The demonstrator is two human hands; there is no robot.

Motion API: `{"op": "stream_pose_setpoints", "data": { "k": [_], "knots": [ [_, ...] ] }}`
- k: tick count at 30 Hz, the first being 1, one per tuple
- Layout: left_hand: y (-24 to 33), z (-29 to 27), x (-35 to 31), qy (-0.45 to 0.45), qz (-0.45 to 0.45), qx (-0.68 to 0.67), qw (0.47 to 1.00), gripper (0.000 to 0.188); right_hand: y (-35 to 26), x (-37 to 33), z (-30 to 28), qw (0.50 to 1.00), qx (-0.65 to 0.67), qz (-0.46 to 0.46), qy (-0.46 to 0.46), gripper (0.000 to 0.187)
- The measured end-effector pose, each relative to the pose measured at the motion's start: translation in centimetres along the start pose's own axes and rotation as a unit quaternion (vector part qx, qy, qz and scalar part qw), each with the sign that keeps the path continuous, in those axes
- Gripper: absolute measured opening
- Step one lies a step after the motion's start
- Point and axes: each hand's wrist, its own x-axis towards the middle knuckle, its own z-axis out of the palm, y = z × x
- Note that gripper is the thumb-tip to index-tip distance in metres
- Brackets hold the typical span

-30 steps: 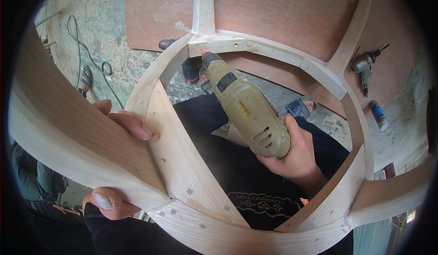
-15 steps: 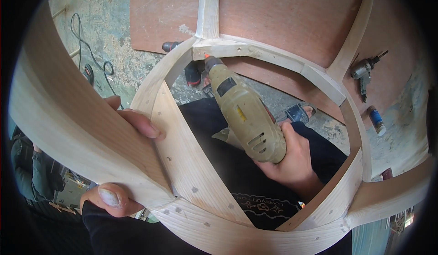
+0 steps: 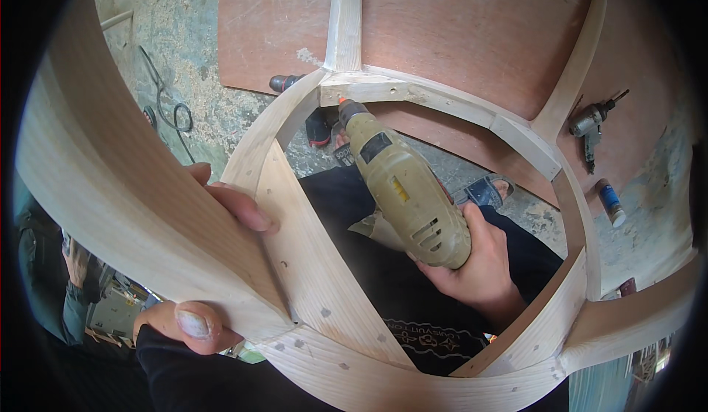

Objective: Drilling holes into a wooden chair frame using an electric drill.

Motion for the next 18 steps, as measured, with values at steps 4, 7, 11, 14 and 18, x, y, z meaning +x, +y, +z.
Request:
{"op": "stream_pose_setpoints", "data": {
  "k": [4,7,11,14,18],
  "knots": [
    [-0.3,0.7,-0.2,0.015,0.057,0.116,0.992,0.122,0.2,0.1,-0.3,0.999,0.029,0.021,-0.011,0.058],
    [-0.4,0.7,-0.4,0.020,0.062,0.119,0.991,0.122,0.2,0.1,-0.4,0.998,0.046,0.035,-0.005,0.058],
    [-0.4,0.8,-0.1,0.020,0.056,0.127,0.990,0.122,-0.2,0.2,-0.5,0.999,0.029,0.028,0.000,0.058],
    [-0.4,0.3,-0.2,0.001,0.057,0.123,0.991,0.122,-0.7,0.2,-0.6,0.999,-0.004,0.024,-0.027,0.053],
    [-0.5,0.6,-0.3,0.004,0.068,0.126,0.990,0.121,-0.8,0.2,-0.2,1.000,-0.015,0.013,-0.022,0.057]
  ]
}}
